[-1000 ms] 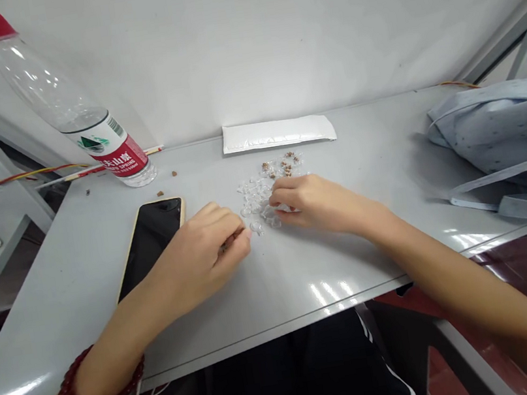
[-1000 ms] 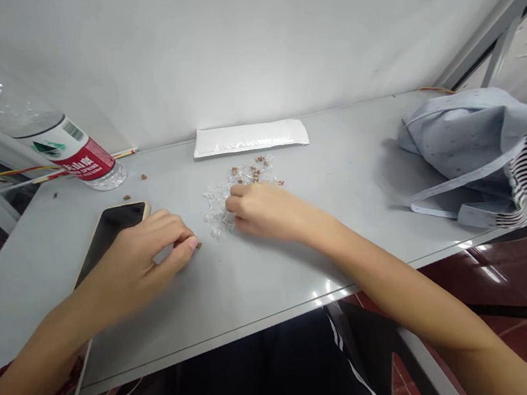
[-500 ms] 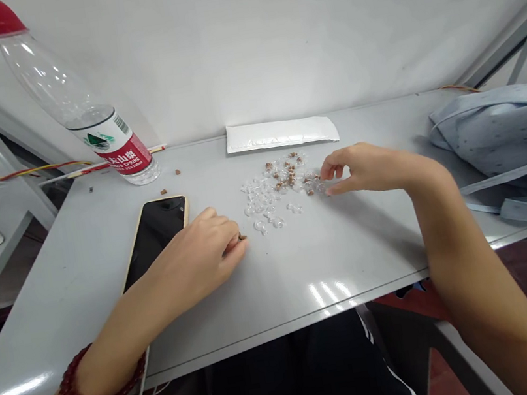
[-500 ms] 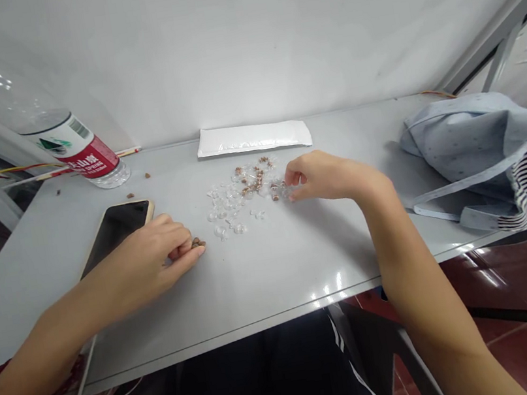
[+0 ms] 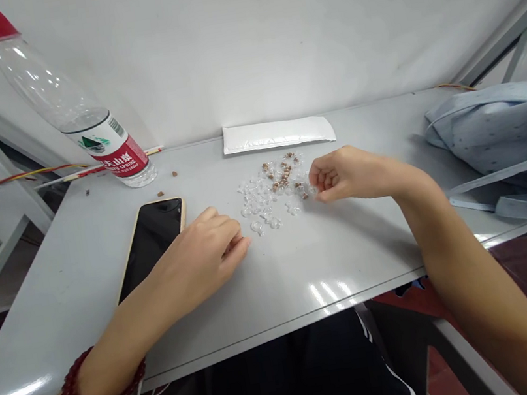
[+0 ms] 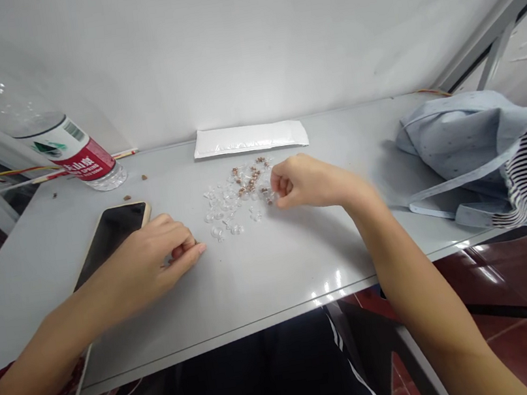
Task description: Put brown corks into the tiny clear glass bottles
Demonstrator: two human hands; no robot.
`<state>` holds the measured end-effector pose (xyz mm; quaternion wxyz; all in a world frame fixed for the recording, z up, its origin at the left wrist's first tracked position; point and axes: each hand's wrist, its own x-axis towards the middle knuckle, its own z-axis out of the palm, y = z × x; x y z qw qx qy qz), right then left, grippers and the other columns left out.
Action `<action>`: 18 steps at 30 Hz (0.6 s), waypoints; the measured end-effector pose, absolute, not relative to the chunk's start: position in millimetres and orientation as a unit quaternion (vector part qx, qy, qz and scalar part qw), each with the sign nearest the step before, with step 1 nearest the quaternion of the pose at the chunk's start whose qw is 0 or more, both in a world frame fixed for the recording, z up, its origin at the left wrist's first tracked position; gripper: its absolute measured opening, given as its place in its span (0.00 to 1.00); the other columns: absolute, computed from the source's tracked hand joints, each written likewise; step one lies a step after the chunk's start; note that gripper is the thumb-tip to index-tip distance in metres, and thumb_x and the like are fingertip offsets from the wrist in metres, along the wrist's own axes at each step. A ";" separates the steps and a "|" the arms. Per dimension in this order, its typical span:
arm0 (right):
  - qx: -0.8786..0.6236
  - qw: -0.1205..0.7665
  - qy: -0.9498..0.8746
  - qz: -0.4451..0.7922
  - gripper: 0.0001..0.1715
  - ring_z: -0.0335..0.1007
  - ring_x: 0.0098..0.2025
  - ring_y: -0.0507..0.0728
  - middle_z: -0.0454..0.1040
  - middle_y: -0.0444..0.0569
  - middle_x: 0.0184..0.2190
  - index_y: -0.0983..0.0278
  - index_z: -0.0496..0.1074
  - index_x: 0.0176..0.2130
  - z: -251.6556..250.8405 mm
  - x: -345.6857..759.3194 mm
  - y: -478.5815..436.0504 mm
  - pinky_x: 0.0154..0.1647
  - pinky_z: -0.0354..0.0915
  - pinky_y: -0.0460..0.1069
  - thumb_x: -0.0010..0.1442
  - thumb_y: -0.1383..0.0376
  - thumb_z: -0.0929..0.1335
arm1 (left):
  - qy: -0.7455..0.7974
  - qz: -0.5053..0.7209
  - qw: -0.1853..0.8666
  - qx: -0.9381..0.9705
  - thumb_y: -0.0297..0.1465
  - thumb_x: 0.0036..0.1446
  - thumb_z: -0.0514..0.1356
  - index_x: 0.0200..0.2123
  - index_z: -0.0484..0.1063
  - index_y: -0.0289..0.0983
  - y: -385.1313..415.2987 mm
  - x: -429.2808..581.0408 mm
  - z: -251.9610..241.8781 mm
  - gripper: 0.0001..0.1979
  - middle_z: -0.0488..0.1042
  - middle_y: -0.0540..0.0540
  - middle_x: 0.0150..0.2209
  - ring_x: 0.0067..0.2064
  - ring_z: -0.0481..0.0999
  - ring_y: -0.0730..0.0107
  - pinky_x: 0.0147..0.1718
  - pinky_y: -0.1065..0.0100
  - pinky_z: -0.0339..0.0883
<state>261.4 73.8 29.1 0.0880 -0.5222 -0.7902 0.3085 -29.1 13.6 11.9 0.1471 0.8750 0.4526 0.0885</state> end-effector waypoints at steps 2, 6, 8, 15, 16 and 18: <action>-0.467 0.141 -0.782 0.388 0.06 0.69 0.29 0.52 0.74 0.44 0.27 0.63 0.71 0.32 31.4 250.4 66.5 0.31 0.66 0.50 0.50 0.67 0.71 | 0.443 0.114 0.160 0.875 0.35 0.65 0.51 0.26 0.62 0.40 11.6 -27.0 11.7 0.14 0.69 0.48 0.27 0.36 0.69 0.61 0.33 0.62 0.62; -0.368 0.244 -0.740 0.508 0.12 0.70 0.32 0.52 0.74 0.44 0.29 0.64 0.71 0.34 25.2 218.8 49.8 0.35 0.68 0.49 0.51 0.64 0.75 | 0.423 0.160 0.177 0.874 0.41 0.66 0.55 0.45 0.69 0.39 6.3 -22.3 8.2 0.13 0.73 0.46 0.38 0.41 0.71 0.62 0.37 0.64 0.65; -0.344 0.271 -0.717 0.542 0.14 0.70 0.32 0.51 0.75 0.44 0.29 0.64 0.71 0.35 18.1 205.1 43.8 0.35 0.67 0.48 0.51 0.63 0.76 | 0.414 0.172 0.169 0.878 0.43 0.66 0.55 0.46 0.68 0.39 4.7 -20.0 5.4 0.14 0.73 0.46 0.39 0.41 0.71 0.62 0.37 0.64 0.65; -0.312 0.238 -0.726 0.565 0.14 0.66 0.29 0.50 0.72 0.43 0.27 0.65 0.71 0.33 5.2 195.6 42.3 0.31 0.65 0.47 0.58 0.57 0.73 | 0.406 0.166 0.134 0.889 0.35 0.69 0.48 0.34 0.70 0.38 6.2 -18.1 2.9 0.15 0.72 0.46 0.30 0.34 0.70 0.65 0.32 0.65 0.61; -0.312 0.225 -0.743 0.548 0.14 0.66 0.29 0.50 0.73 0.44 0.27 0.65 0.72 0.34 6.4 196.6 42.6 0.31 0.64 0.47 0.59 0.56 0.72 | 0.401 0.165 0.139 0.890 0.35 0.69 0.48 0.34 0.70 0.38 6.0 -18.5 4.2 0.15 0.73 0.47 0.30 0.34 0.70 0.65 0.32 0.65 0.61; -0.314 0.199 -0.786 0.494 0.14 0.66 0.30 0.51 0.74 0.45 0.28 0.66 0.73 0.34 9.9 198.9 42.9 0.31 0.63 0.47 0.60 0.57 0.71 | 0.392 0.164 0.152 0.892 0.34 0.69 0.49 0.34 0.71 0.38 5.0 -19.9 7.4 0.15 0.73 0.47 0.30 0.33 0.71 0.66 0.32 0.65 0.61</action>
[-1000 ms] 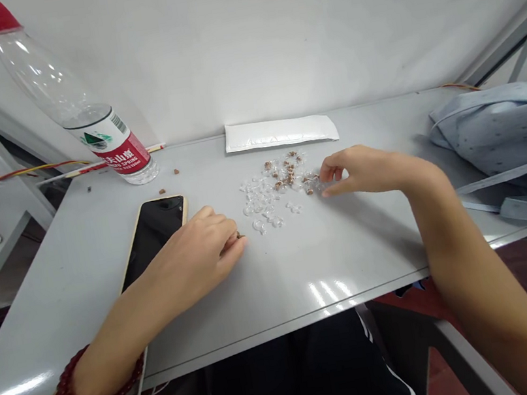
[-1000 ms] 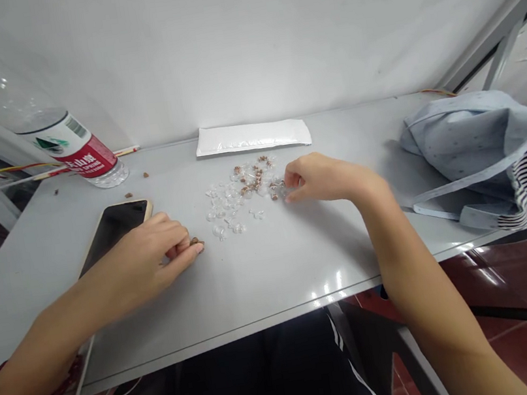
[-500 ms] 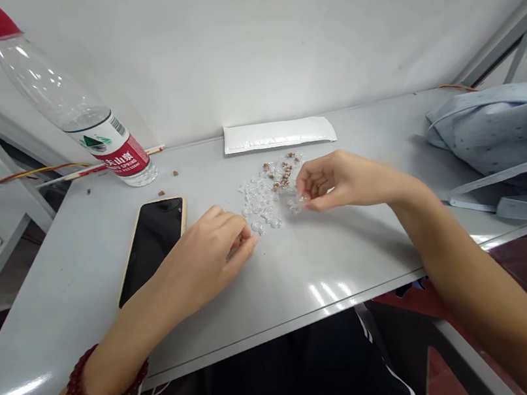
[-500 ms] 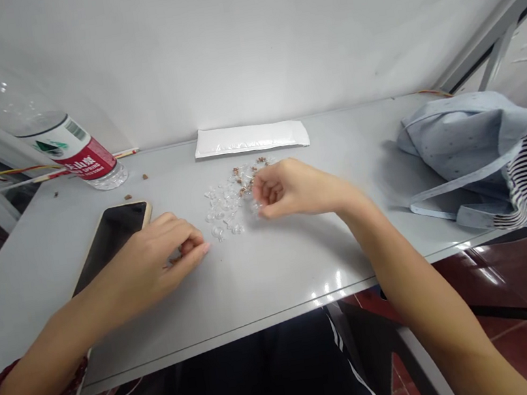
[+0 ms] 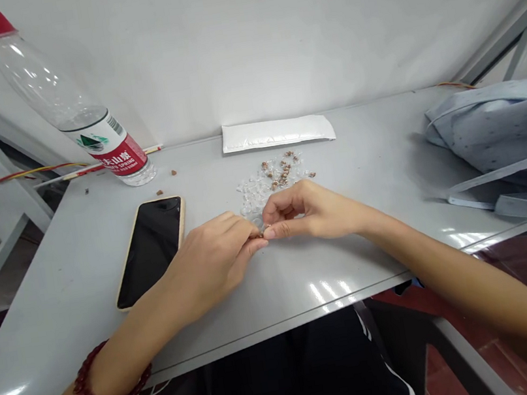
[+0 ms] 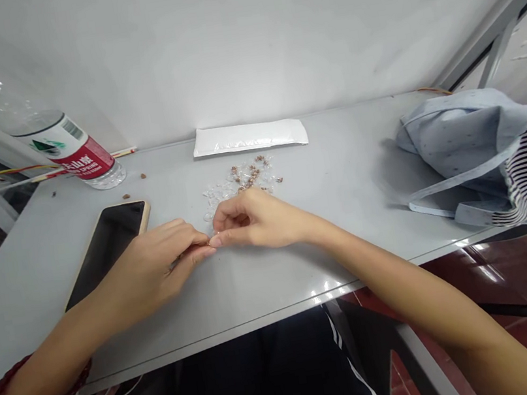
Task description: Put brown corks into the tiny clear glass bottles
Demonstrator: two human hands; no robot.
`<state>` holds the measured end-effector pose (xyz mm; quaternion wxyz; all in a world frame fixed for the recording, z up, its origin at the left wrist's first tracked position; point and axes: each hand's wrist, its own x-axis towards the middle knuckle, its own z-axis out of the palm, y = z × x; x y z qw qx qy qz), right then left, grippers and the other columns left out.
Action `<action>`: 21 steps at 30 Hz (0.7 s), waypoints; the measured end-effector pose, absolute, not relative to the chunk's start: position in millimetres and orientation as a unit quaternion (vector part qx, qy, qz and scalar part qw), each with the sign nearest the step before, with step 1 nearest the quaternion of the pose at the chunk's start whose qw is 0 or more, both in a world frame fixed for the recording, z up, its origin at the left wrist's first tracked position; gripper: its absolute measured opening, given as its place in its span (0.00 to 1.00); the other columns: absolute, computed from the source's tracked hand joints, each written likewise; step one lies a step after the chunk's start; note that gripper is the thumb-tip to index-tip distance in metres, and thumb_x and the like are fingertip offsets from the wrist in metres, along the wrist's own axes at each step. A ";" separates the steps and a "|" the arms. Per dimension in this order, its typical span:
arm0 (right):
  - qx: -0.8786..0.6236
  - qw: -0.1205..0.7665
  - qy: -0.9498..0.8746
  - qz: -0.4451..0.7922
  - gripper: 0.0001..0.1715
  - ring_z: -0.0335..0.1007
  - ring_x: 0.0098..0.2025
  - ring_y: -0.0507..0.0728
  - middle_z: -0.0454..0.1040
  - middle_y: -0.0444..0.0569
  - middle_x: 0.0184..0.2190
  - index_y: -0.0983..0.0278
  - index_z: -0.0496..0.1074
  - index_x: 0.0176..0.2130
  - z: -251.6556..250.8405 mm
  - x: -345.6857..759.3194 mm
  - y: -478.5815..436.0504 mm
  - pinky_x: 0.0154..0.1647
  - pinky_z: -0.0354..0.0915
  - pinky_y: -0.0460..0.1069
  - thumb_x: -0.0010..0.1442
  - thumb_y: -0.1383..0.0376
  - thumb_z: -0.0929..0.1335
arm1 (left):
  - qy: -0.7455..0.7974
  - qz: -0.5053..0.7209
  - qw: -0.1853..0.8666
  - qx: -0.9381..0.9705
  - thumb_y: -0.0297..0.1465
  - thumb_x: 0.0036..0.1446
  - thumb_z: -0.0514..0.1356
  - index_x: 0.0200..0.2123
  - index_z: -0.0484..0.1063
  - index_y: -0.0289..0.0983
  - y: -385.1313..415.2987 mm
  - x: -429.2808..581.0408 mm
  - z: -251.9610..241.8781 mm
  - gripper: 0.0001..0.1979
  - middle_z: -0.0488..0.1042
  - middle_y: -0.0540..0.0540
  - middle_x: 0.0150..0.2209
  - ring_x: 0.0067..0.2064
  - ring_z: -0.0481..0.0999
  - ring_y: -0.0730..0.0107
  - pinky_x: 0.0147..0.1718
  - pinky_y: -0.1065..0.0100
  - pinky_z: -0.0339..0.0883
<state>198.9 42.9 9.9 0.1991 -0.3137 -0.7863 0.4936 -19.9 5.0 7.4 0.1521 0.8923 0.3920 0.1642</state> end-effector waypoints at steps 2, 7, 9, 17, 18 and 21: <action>-0.316 0.180 -0.825 0.433 0.14 0.65 0.30 0.51 0.74 0.45 0.27 0.66 0.74 0.32 13.8 202.3 44.1 0.31 0.60 0.47 0.61 0.57 0.70 | 0.388 0.153 0.165 0.894 0.34 0.68 0.49 0.32 0.72 0.37 4.6 -22.1 10.6 0.15 0.73 0.48 0.29 0.32 0.72 0.66 0.32 0.65 0.61; -0.376 0.159 -0.842 0.353 0.13 0.59 0.26 0.49 0.69 0.42 0.24 0.66 0.72 0.30 17.5 220.9 57.1 0.28 0.56 0.47 0.61 0.59 0.68 | 0.443 0.084 0.172 0.876 0.36 0.64 0.52 0.29 0.70 0.39 10.4 -31.4 14.3 0.14 0.74 0.48 0.29 0.32 0.73 0.64 0.31 0.64 0.60; -0.406 0.141 -0.844 0.321 0.12 0.57 0.24 0.49 0.67 0.41 0.22 0.66 0.72 0.29 16.5 228.1 63.7 0.27 0.53 0.47 0.61 0.61 0.68 | 0.469 0.062 0.175 0.863 0.37 0.63 0.53 0.24 0.66 0.39 13.5 -34.6 14.2 0.15 0.74 0.48 0.27 0.30 0.72 0.64 0.29 0.64 0.58; -0.447 0.105 -0.850 0.257 0.13 0.62 0.25 0.50 0.73 0.45 0.24 0.66 0.77 0.34 16.4 232.7 70.3 0.29 0.55 0.48 0.63 0.61 0.67 | 0.505 0.010 0.167 0.847 0.40 0.60 0.56 0.19 0.59 0.40 16.4 -36.5 12.3 0.19 0.69 0.50 0.21 0.24 0.66 0.67 0.24 0.65 0.51; -0.463 0.112 -0.844 0.248 0.13 0.62 0.25 0.50 0.73 0.45 0.24 0.66 0.78 0.34 17.5 234.9 71.0 0.29 0.55 0.49 0.63 0.62 0.67 | 0.508 0.004 0.168 0.845 0.40 0.60 0.56 0.20 0.59 0.40 16.3 -36.1 13.4 0.19 0.68 0.50 0.21 0.24 0.65 0.67 0.24 0.65 0.52; -0.513 0.144 -0.819 0.213 0.11 0.66 0.27 0.51 0.75 0.46 0.26 0.65 0.77 0.33 20.3 246.2 75.7 0.31 0.58 0.49 0.62 0.65 0.66 | 0.515 -0.008 0.166 0.841 0.40 0.61 0.55 0.20 0.58 0.39 15.4 -35.4 17.8 0.19 0.67 0.51 0.20 0.23 0.63 0.69 0.25 0.66 0.51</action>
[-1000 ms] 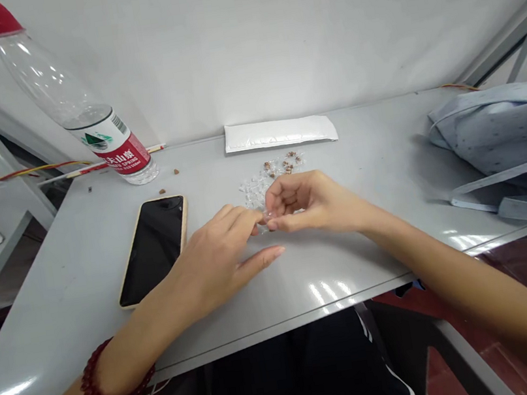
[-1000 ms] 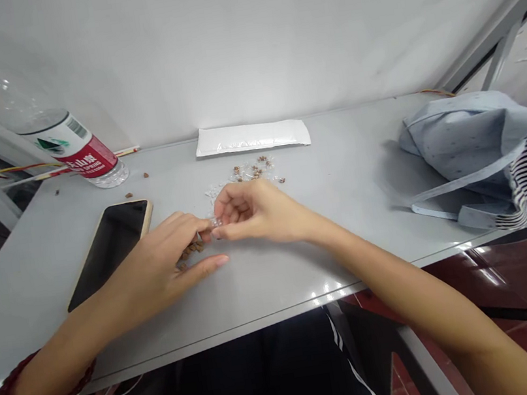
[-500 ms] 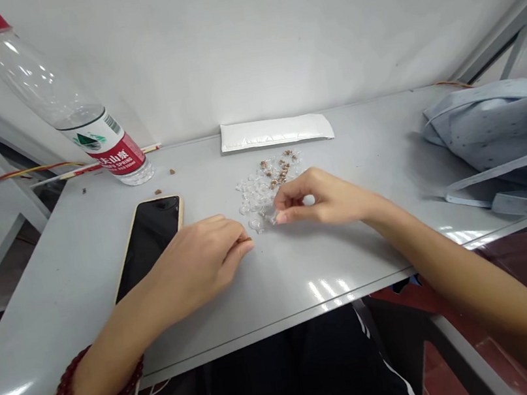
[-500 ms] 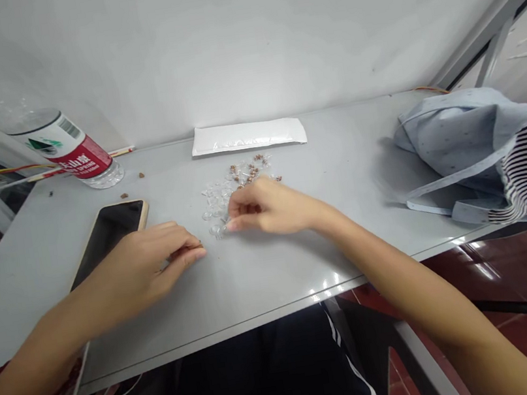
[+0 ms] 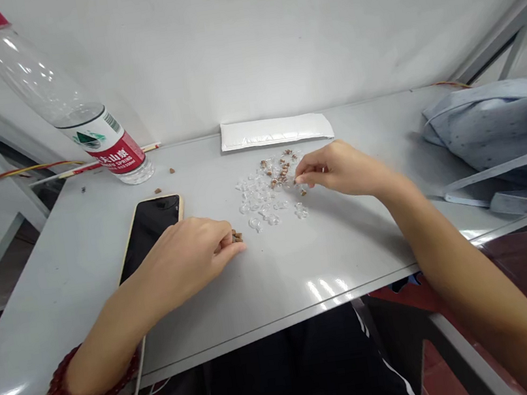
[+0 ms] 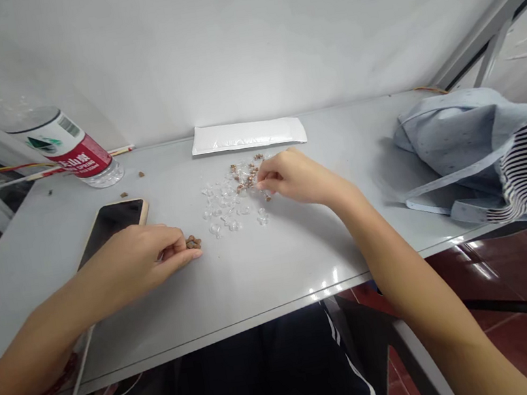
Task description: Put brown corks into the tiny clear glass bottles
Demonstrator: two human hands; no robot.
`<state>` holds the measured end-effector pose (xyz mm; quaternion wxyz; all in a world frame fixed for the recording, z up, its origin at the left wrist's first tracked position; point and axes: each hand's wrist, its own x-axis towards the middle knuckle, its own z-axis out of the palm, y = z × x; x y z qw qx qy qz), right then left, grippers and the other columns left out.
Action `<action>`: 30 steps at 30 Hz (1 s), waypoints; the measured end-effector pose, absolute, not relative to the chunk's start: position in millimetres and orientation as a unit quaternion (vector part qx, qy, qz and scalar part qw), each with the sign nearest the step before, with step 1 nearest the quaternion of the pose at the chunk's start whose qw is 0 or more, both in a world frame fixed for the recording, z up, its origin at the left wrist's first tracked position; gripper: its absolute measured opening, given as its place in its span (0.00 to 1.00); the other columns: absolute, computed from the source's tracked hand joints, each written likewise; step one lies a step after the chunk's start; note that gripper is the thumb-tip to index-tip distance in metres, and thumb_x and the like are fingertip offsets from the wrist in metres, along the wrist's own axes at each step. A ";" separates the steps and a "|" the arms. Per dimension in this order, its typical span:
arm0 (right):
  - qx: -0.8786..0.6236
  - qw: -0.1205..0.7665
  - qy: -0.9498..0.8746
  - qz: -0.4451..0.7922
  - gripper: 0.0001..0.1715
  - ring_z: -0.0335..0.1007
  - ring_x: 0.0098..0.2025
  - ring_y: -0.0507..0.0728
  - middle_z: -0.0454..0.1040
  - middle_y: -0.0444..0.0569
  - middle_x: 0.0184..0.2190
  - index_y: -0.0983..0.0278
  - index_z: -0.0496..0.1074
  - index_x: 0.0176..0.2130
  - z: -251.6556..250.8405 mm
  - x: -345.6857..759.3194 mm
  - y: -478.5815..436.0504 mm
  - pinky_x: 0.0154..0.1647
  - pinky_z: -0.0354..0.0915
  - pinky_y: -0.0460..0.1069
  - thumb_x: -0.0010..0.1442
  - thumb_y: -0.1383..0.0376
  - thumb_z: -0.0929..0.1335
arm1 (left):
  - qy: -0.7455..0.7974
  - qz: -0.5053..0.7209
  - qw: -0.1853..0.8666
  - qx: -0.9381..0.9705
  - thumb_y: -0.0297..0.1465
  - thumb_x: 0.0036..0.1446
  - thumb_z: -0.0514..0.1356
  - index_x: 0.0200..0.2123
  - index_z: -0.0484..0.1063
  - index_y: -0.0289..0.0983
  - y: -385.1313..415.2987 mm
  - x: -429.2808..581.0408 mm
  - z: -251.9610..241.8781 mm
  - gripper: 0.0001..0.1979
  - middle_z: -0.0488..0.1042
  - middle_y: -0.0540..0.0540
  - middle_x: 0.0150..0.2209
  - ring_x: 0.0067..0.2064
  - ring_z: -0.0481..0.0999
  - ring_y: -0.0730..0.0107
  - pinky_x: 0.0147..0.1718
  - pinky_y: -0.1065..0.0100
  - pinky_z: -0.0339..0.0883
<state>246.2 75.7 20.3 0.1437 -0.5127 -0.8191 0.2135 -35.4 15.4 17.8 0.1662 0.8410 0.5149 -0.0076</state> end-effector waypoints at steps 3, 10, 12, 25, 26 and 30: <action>-0.541 0.148 -0.806 0.189 0.08 0.70 0.32 0.54 0.77 0.47 0.29 0.64 0.77 0.32 21.5 257.8 81.0 0.34 0.61 0.51 0.59 0.66 0.68 | 0.520 -0.007 0.154 0.840 0.39 0.62 0.53 0.20 0.56 0.39 14.2 -35.5 20.0 0.20 0.65 0.51 0.19 0.23 0.61 0.70 0.25 0.66 0.50; -0.534 0.100 -0.816 0.198 0.09 0.70 0.30 0.55 0.77 0.48 0.29 0.63 0.78 0.37 12.9 247.6 78.9 0.32 0.62 0.51 0.60 0.61 0.70 | 0.511 0.008 0.134 0.849 0.41 0.63 0.52 0.19 0.54 0.39 15.3 -35.9 14.2 0.22 0.63 0.52 0.18 0.21 0.56 0.72 0.23 0.66 0.49; -0.534 0.087 -0.821 0.182 0.08 0.70 0.29 0.54 0.77 0.48 0.29 0.63 0.78 0.39 9.0 242.3 77.4 0.31 0.62 0.51 0.60 0.63 0.70 | 0.508 0.013 0.137 0.850 0.41 0.63 0.52 0.19 0.53 0.38 15.3 -36.1 13.1 0.23 0.61 0.52 0.17 0.20 0.56 0.73 0.22 0.66 0.48; -0.410 0.292 -0.742 0.444 0.07 0.64 0.22 0.48 0.69 0.41 0.21 0.66 0.77 0.37 15.0 213.1 51.1 0.25 0.61 0.47 0.61 0.65 0.69 | 0.469 0.135 0.210 0.847 0.40 0.65 0.54 0.34 0.74 0.38 8.5 -25.0 13.8 0.15 0.73 0.52 0.25 0.26 0.69 0.71 0.28 0.69 0.58; -0.388 0.297 -0.736 0.468 0.08 0.64 0.22 0.48 0.69 0.41 0.21 0.66 0.77 0.37 12.8 205.9 46.5 0.25 0.60 0.46 0.61 0.64 0.69 | 0.459 0.152 0.206 0.851 0.41 0.65 0.54 0.37 0.75 0.37 7.3 -22.8 12.9 0.15 0.73 0.52 0.25 0.26 0.69 0.71 0.28 0.69 0.59; -0.337 0.302 -0.709 0.541 0.11 0.63 0.23 0.47 0.71 0.41 0.23 0.66 0.77 0.36 5.3 187.3 33.8 0.25 0.61 0.45 0.62 0.60 0.70 | 0.411 0.194 0.141 0.880 0.39 0.67 0.52 0.31 0.74 0.36 3.5 -17.2 7.6 0.17 0.65 0.54 0.21 0.22 0.62 0.73 0.24 0.69 0.53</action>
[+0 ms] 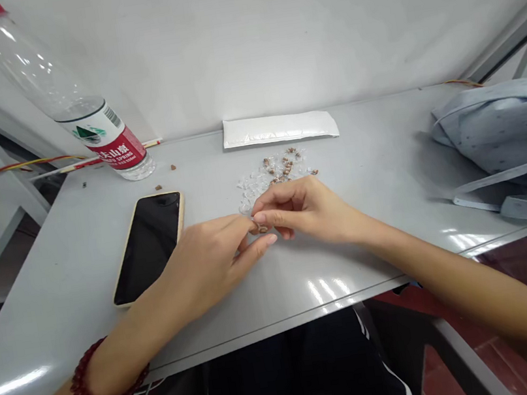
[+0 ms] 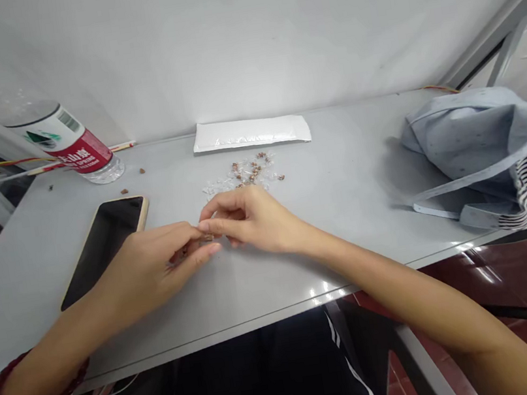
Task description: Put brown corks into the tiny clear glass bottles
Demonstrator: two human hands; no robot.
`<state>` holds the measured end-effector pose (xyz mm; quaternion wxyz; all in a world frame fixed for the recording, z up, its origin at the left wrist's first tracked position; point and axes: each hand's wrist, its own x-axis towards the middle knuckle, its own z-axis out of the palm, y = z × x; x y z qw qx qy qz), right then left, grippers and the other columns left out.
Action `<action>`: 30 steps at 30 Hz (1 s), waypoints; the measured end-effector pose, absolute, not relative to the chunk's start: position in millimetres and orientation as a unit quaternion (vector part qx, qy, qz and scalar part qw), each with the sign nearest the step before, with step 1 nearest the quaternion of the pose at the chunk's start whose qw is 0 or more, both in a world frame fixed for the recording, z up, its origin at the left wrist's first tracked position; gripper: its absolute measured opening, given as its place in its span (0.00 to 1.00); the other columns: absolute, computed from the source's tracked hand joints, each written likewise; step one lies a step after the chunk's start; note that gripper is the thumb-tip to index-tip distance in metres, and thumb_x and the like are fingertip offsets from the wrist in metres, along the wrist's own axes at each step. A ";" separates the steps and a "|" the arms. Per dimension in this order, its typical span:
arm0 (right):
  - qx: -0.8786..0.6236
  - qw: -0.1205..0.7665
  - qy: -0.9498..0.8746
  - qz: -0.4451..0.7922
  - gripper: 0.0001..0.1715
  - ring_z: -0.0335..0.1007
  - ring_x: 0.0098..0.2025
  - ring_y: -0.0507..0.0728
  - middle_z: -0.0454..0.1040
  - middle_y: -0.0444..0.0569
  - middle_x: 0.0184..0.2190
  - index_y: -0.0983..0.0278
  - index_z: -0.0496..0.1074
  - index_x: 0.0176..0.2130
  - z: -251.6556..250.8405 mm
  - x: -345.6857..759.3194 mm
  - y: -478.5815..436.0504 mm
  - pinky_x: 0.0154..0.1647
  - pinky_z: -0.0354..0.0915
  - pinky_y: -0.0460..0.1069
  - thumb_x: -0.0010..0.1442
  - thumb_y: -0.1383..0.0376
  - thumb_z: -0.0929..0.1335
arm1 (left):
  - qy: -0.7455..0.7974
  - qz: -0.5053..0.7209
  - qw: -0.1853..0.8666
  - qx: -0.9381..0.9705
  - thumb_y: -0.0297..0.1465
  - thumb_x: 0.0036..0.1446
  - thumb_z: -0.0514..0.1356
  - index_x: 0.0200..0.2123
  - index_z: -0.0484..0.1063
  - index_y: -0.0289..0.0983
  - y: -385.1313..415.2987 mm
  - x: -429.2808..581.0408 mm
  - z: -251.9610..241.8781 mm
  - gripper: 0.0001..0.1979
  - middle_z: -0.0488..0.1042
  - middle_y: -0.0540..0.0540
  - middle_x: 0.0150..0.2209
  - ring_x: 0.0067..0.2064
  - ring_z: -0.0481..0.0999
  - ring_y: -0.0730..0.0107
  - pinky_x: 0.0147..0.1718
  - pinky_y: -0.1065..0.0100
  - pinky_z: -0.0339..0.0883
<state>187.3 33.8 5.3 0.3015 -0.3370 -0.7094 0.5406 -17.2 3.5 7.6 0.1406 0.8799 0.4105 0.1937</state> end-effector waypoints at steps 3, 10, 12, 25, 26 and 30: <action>-0.326 0.292 -0.684 0.584 0.12 0.63 0.22 0.47 0.71 0.41 0.22 0.67 0.75 0.35 6.4 185.3 30.9 0.24 0.61 0.45 0.61 0.59 0.72 | 0.372 0.210 0.117 0.897 0.31 0.67 0.52 0.24 0.66 0.37 1.2 -16.6 7.7 0.17 0.60 0.55 0.19 0.21 0.59 0.75 0.23 0.70 0.50; -0.411 0.328 -0.713 0.463 0.10 0.64 0.24 0.48 0.71 0.42 0.23 0.66 0.73 0.33 9.5 201.0 44.2 0.27 0.61 0.47 0.63 0.62 0.69 | 0.383 0.158 0.156 0.897 0.31 0.63 0.49 0.21 0.48 0.39 1.2 -19.7 16.4 0.18 0.53 0.56 0.17 0.19 0.54 0.76 0.22 0.69 0.48; -0.456 0.299 -0.759 0.357 0.09 0.64 0.24 0.49 0.71 0.43 0.22 0.66 0.74 0.33 5.6 206.9 51.7 0.28 0.60 0.47 0.63 0.64 0.69 | 0.418 0.109 0.143 0.891 0.32 0.62 0.49 0.20 0.47 0.39 4.4 -22.9 15.5 0.18 0.54 0.54 0.16 0.19 0.54 0.75 0.22 0.67 0.46; -0.564 0.202 -0.777 0.192 0.08 0.68 0.31 0.54 0.76 0.49 0.29 0.64 0.77 0.34 18.9 256.0 82.2 0.34 0.62 0.51 0.58 0.62 0.70 | 0.516 -0.011 0.128 0.847 0.42 0.62 0.52 0.17 0.51 0.39 12.6 -33.9 14.9 0.24 0.58 0.51 0.14 0.18 0.54 0.72 0.21 0.64 0.45; -0.558 0.185 -0.781 0.208 0.09 0.69 0.32 0.55 0.77 0.50 0.32 0.64 0.78 0.35 19.4 258.8 83.2 0.34 0.63 0.52 0.56 0.61 0.71 | 0.517 -0.008 0.127 0.847 0.42 0.63 0.52 0.17 0.52 0.39 12.7 -33.9 15.6 0.24 0.59 0.51 0.14 0.18 0.55 0.72 0.21 0.65 0.45; -0.520 0.103 -0.808 0.256 0.11 0.72 0.37 0.57 0.78 0.50 0.38 0.63 0.79 0.38 16.4 260.6 84.8 0.37 0.66 0.52 0.53 0.62 0.72 | 0.514 -0.007 0.129 0.848 0.42 0.63 0.51 0.17 0.51 0.39 12.6 -33.8 16.9 0.25 0.59 0.52 0.14 0.18 0.55 0.72 0.21 0.65 0.45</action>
